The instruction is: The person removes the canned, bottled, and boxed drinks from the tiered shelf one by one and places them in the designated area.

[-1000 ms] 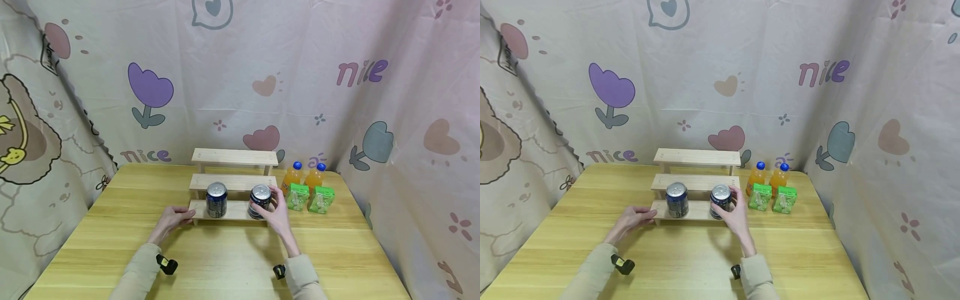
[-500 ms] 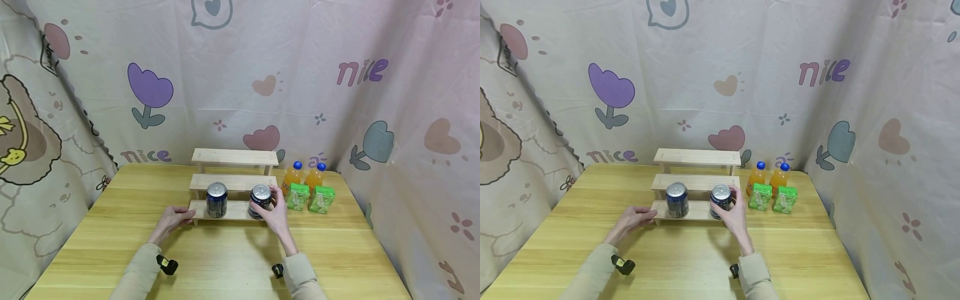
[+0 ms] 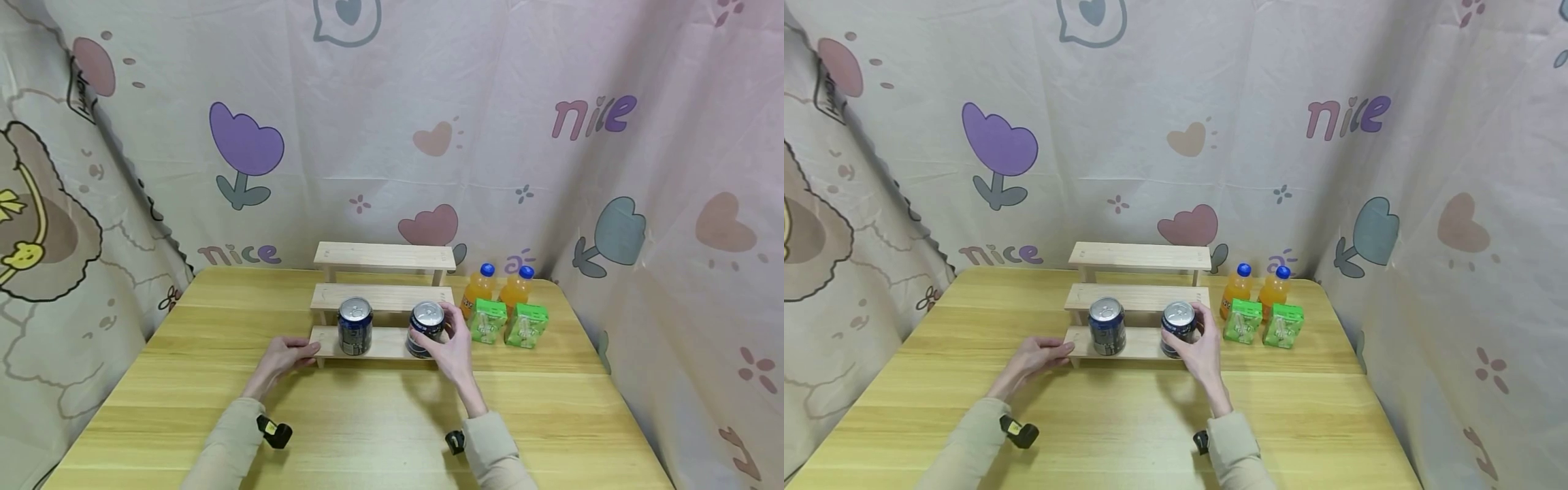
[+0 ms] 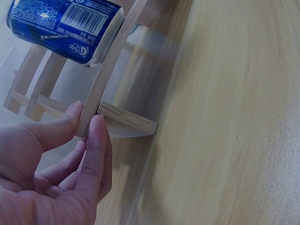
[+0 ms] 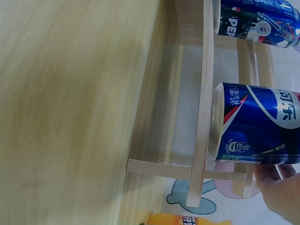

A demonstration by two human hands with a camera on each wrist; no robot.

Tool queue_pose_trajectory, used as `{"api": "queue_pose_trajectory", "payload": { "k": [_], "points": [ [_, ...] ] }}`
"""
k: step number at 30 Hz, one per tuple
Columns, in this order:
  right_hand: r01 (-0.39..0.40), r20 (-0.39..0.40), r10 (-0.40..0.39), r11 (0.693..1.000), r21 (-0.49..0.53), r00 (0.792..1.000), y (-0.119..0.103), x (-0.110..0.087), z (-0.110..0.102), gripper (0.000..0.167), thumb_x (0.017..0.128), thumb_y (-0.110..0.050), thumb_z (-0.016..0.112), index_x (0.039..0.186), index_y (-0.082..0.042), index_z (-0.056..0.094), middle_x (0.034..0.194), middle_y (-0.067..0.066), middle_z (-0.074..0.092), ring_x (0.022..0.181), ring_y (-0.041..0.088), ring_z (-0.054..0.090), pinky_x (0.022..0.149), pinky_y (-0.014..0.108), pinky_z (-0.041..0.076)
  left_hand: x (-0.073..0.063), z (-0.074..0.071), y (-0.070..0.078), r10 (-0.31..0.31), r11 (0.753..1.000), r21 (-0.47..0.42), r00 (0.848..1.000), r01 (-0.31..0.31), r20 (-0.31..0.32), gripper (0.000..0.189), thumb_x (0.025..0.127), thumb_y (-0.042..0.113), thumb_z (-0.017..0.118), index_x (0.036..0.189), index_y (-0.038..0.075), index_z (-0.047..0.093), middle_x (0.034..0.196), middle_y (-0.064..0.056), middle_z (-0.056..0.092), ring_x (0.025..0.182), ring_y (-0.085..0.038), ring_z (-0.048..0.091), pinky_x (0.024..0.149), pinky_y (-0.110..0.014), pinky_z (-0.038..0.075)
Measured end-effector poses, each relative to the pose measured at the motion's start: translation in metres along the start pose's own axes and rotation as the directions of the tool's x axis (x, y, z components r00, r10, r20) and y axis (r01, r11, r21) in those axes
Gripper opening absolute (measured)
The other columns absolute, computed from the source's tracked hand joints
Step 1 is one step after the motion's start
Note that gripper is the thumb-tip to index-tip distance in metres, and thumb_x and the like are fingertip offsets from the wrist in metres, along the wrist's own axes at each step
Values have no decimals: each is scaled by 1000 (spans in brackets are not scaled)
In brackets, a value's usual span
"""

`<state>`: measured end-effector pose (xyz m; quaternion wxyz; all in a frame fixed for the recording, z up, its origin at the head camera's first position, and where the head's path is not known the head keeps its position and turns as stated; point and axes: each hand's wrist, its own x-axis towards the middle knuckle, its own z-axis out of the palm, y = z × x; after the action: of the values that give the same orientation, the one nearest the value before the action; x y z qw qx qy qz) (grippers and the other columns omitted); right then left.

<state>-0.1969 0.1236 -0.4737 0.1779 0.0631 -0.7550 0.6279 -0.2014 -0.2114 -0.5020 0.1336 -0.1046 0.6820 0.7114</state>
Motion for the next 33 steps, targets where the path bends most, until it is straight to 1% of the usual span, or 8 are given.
{"api": "queue_pose_trajectory", "payload": {
  "k": [4, 7, 13, 17, 21, 23, 29, 33],
  "points": [
    [3, -1, -3, 1000, 0, 1000, -1, 0, -1, 69, 73, -1, 90, 133, 1, 54, 130, 23, 65, 122, 38, 61, 115, 54, 50, 0, 0, 0, 5, 1000, -4, 1000, -5, 1, 45, 97, -4, 67, 128, -30, 47, 89, -5, 70, 75, -7, 71, 73, -19, 66],
    [2, -4, -2, 1000, -5, 1000, -3, 1, -2, 70, 73, 0, 90, 133, 1, 54, 130, 23, 65, 122, 37, 62, 114, 54, 51, 0, 0, 0, 2, 1000, -2, 1000, -2, -9, 45, 97, -4, 67, 129, -29, 47, 88, -5, 70, 74, -7, 71, 72, -19, 66],
    [-5, -9, 5, 1000, -11, 1000, -7, 1, -8, 72, 72, 1, 90, 134, 0, 54, 131, 20, 66, 120, 30, 62, 115, 50, 51, 0, 0, -2, 7, 1000, 5, 1000, -7, -1, 46, 97, -3, 67, 129, -29, 47, 89, -4, 70, 75, -7, 72, 73, -18, 66],
    [-15, -10, 15, 1000, -18, 1000, -9, 0, -13, 73, 72, 1, 90, 135, -1, 54, 131, 19, 66, 120, 27, 62, 113, 39, 51, 1, 0, -2, 6, 1000, -2, 1000, -6, 2, 45, 97, -3, 67, 129, -29, 48, 88, -4, 70, 74, -7, 72, 72, -18, 65],
    [-30, -9, 30, 999, -14, 1000, -10, 0, -18, 75, 72, 2, 90, 137, -1, 53, 132, 19, 65, 120, 25, 60, 114, 39, 49, 0, 0, -2, 2, 1000, 4, 1000, -2, 0, 45, 97, -2, 68, 129, -28, 48, 88, -3, 70, 74, -6, 71, 72, -18, 65],
    [-33, -13, 33, 999, -12, 999, -11, 0, -21, 75, 72, 3, 90, 137, -1, 53, 132, 19, 65, 118, 19, 60, 115, 39, 49, 0, 0, -1, 3, 1000, 5, 1000, -3, 0, 47, 97, -1, 69, 129, -28, 48, 89, -4, 71, 74, -7, 71, 73, -18, 65],
    [-36, -38, 35, 999, 1, 999, -9, 1, -31, 74, 71, 6, 89, 136, 0, 53, 131, 19, 65, 111, 2, 60, 102, 17, 51, -1, 0, 0, 6, 1000, 2, 1000, -6, 2, 49, 96, -1, 69, 130, -29, 47, 91, -6, 71, 75, -8, 72, 73, -19, 66],
    [-22, -43, 23, 1000, 23, 999, -9, 3, -39, 74, 71, 10, 88, 135, 3, 53, 131, 21, 65, 110, 0, 60, 101, 11, 50, 0, 0, -1, 3, 1000, -1, 1000, -3, 4, 48, 97, -2, 68, 130, -29, 47, 89, -5, 71, 75, -7, 71, 73, -18, 65]
  ]
}}
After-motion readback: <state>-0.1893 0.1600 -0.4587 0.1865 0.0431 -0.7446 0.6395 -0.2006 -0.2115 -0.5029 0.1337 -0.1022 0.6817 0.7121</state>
